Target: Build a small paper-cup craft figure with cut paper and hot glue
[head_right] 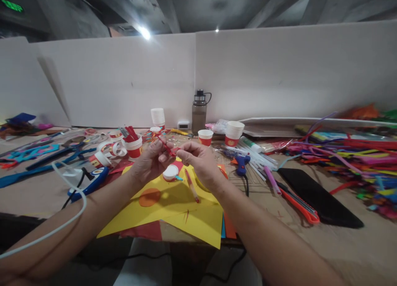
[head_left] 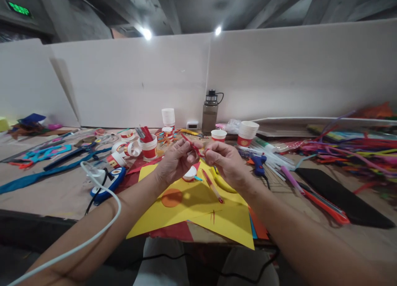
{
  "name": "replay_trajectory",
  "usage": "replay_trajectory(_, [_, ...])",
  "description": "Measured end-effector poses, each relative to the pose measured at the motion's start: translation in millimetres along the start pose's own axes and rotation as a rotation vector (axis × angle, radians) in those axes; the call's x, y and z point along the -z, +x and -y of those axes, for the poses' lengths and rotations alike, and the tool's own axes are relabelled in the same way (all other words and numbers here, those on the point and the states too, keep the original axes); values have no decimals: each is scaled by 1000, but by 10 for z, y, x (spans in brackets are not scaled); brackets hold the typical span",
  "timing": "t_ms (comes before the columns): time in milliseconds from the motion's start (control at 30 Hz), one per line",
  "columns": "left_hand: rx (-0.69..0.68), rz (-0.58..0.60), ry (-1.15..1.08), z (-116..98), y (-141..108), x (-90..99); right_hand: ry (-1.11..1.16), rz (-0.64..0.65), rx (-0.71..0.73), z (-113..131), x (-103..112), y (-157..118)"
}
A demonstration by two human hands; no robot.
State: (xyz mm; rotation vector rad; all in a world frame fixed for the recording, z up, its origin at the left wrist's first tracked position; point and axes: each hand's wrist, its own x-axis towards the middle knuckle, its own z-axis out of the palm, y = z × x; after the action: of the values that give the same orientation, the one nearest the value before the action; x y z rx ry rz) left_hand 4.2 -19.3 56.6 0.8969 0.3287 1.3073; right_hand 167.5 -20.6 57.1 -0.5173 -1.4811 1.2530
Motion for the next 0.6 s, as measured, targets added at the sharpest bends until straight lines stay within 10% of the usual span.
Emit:
replay_trajectory(267, [6, -76, -54, -12, 10, -6, -16, 18, -21, -12, 0, -8])
replay_trajectory(600, [108, 129, -7, 44, 16, 38, -8, -35, 12, -3, -18, 3])
